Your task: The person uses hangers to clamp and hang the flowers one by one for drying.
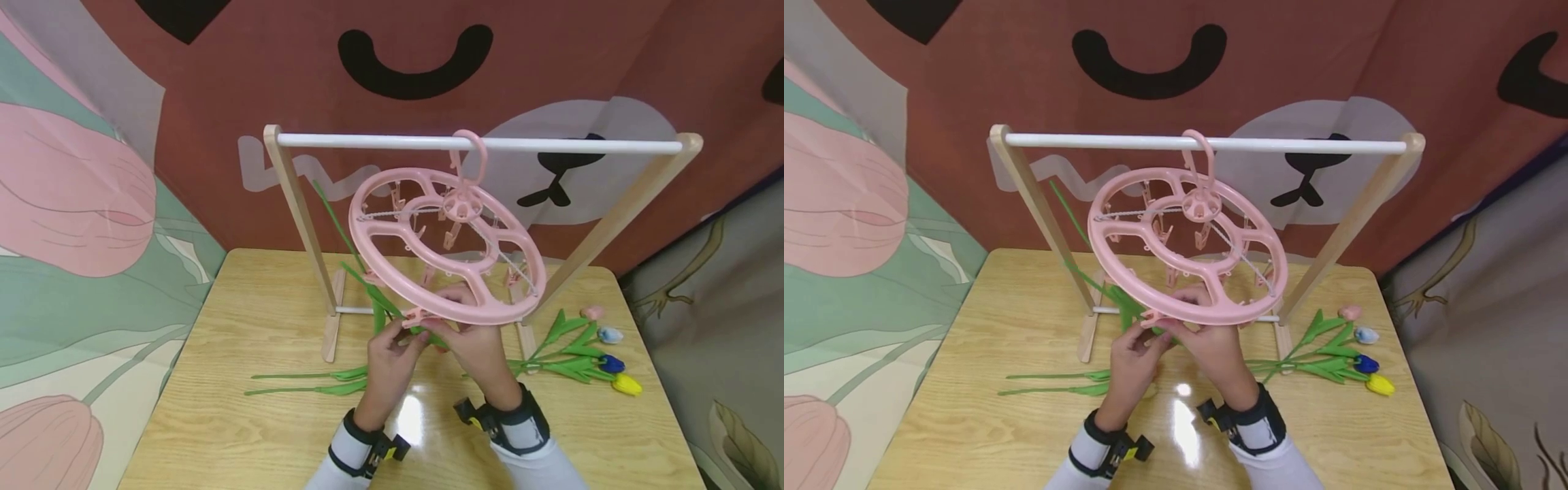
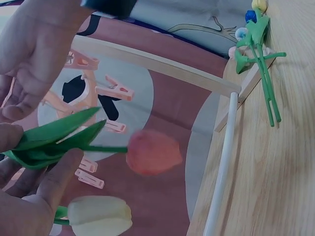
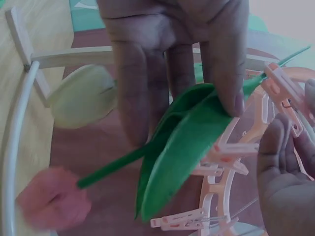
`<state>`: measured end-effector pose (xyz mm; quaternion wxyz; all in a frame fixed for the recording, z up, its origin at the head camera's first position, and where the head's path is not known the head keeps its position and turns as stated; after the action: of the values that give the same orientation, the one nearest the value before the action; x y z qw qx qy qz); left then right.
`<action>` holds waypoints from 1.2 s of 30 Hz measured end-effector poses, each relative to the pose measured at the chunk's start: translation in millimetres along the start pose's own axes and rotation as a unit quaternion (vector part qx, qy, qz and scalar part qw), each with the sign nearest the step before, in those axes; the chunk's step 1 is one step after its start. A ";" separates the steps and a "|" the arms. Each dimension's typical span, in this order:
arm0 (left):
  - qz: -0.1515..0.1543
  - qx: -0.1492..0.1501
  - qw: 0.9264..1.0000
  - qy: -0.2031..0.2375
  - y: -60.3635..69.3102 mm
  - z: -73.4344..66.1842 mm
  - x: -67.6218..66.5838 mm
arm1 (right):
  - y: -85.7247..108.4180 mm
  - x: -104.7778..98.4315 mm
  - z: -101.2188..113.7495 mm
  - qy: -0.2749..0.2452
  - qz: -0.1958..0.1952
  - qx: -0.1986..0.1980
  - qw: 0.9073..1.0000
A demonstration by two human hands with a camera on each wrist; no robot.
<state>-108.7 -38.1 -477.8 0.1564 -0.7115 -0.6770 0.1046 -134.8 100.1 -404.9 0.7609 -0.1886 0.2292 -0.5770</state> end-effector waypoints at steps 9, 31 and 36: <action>0.006 -0.003 1.000 0.003 -2.6 0.5 -6.4 | 20.9 -1.3 -10.6 -0.005 0.021 0.049 0.999; 0.036 0.011 0.999 -0.018 4.2 -9.8 -23.0 | 77.2 -37.4 -53.0 0.263 0.095 0.024 0.960; 0.048 0.008 0.999 -0.010 9.7 -11.7 -36.5 | 88.1 -51.6 -64.6 0.287 0.102 0.059 0.951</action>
<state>-97.7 -75.7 -472.7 0.1504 -0.7411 -0.6425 0.1242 -113.4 171.6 -500.0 0.7277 0.0549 0.4217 -0.5382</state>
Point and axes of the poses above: each hand's wrist, its own y-axis away from the middle knuckle, its own x-axis out of the palm, z = x × y, the point moved 4 cm from there along -y, towards the middle knuckle, and after that the axes turned 6 degrees about z, right-handed, at the moved point
